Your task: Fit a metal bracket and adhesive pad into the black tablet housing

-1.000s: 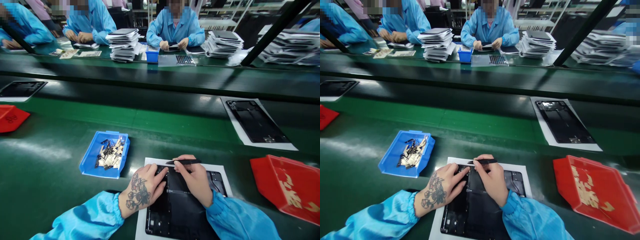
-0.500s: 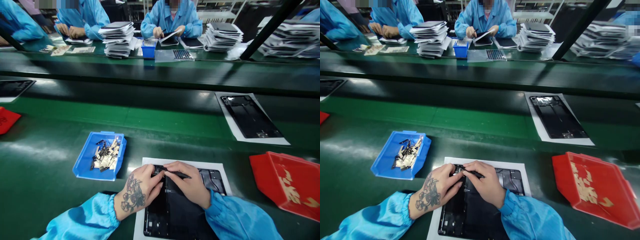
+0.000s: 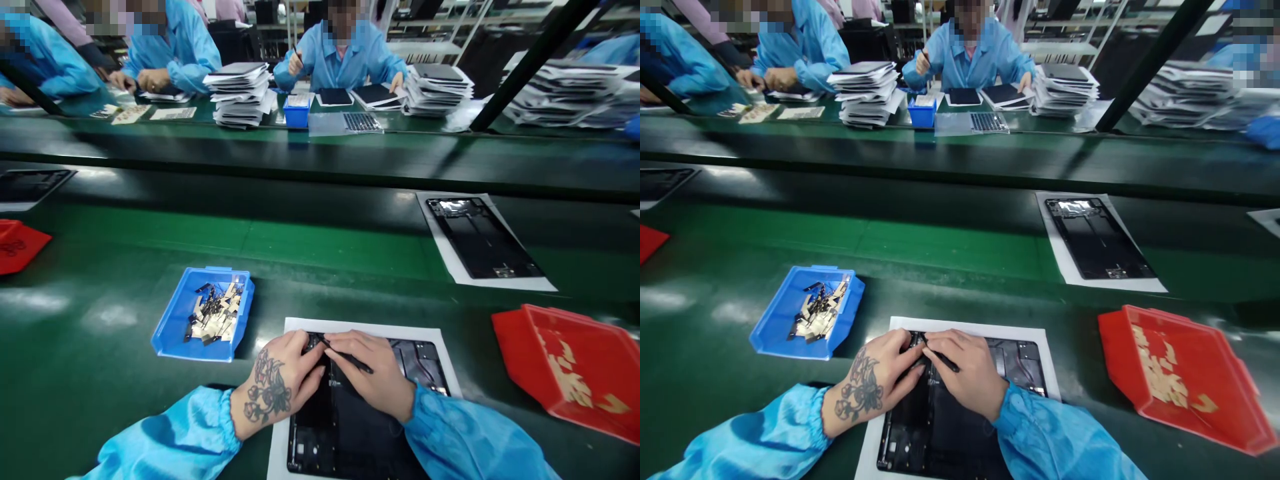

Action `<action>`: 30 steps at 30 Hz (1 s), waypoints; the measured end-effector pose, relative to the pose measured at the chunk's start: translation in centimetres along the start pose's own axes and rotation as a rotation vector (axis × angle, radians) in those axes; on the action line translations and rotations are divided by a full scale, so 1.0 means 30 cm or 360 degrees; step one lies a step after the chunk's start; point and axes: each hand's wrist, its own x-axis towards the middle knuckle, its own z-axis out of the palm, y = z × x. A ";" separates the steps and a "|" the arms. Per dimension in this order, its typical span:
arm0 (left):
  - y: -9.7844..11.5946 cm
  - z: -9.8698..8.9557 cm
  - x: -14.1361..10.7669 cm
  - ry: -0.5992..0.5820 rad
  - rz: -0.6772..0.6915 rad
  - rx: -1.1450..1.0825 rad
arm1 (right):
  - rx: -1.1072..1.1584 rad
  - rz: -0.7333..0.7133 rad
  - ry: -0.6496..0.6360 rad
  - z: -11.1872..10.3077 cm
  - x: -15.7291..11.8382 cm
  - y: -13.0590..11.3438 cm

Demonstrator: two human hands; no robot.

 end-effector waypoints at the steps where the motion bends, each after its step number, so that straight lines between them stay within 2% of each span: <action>1: 0.000 0.001 0.000 -0.0002 -0.0001 -0.0003 | 0.0004 -0.0002 -0.0002 0.000 0.000 0.000; 9: 0.002 0.015 -0.002 0.0032 -0.0007 -0.0031 | -0.0006 -0.0008 0.0020 0.006 -0.003 -0.003; 14: -0.004 0.004 -0.007 0.0090 -0.0024 -0.0202 | 0.0007 0.0146 0.0079 0.017 -0.006 -0.007; 16: -0.017 -0.008 -0.006 0.0174 -0.0079 -0.0411 | -0.0028 0.0217 0.0178 0.018 -0.005 -0.011; 18: -0.030 -0.019 0.003 0.0335 -0.0178 -0.0553 | -0.0059 0.0219 0.0299 0.014 -0.002 -0.020; 21: -0.034 -0.022 0.039 0.0494 -0.0237 -0.0445 | 0.0008 0.0106 0.0446 -0.001 0.003 -0.056; 25: -0.009 0.015 0.116 0.0395 -0.0023 -0.0129 | 0.0216 -0.0165 0.0454 -0.015 -0.010 -0.159; 28: 0.010 0.047 0.170 0.0305 0.0002 0.0013 | 0.0304 -0.0079 0.0448 -0.006 -0.051 -0.230; 30: 0.018 0.055 0.194 0.0259 -0.0001 0.0043 | 0.0384 -0.0015 0.0310 0.003 -0.093 -0.247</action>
